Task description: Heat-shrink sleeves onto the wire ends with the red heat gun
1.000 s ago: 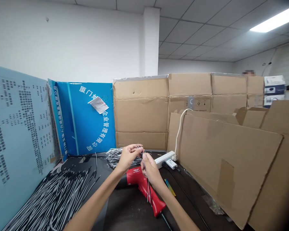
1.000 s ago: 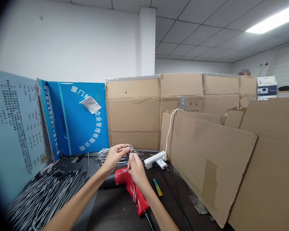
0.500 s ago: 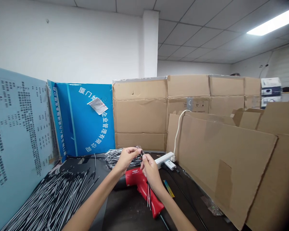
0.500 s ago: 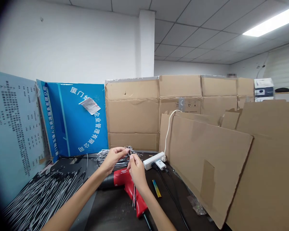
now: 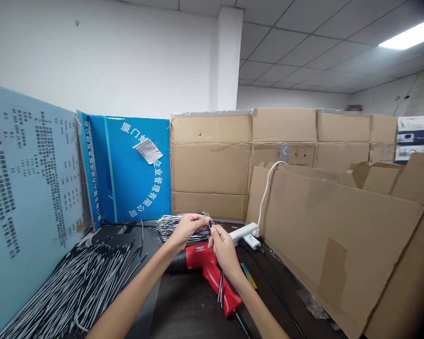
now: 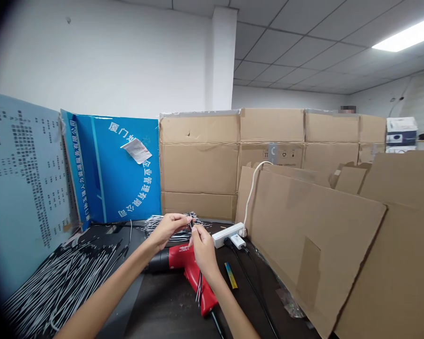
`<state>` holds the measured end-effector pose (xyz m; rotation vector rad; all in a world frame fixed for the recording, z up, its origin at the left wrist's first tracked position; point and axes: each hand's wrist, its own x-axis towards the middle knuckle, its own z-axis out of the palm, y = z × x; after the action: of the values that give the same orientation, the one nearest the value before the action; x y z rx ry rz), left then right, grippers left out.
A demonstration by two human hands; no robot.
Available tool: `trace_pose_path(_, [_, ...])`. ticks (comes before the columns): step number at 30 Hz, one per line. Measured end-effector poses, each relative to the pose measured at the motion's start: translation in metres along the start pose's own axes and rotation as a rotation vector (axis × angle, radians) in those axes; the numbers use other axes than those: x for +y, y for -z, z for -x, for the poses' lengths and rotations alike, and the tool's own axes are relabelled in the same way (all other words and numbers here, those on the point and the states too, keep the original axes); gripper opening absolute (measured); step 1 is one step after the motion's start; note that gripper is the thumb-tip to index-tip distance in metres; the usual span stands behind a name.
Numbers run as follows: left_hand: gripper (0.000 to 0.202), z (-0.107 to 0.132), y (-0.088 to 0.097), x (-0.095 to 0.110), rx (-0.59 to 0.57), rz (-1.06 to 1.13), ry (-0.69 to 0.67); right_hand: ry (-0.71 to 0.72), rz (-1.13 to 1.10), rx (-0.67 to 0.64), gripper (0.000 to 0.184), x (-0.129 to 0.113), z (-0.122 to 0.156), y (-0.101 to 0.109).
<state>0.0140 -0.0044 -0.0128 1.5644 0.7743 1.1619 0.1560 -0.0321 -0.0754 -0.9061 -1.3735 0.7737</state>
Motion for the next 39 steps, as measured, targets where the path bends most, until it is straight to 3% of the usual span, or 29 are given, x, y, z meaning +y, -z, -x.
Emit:
trace_pose_path(11, [0.034,0.001,-0.007,-0.003,0.055,0.018,-0.078,-0.045,-0.159,0.004,0.047,-0.002,0.002,-0.003])
trace_pose_path(25, [0.034,0.001,-0.010,-0.005,0.031,0.101,-0.026,-0.100,-0.278,0.018,0.041,-0.004,0.002,-0.004])
trace_pose_path(39, [0.033,0.000,-0.014,-0.012,0.014,0.231,0.019,-0.067,-0.219,0.036,0.046,-0.001,0.003,-0.005])
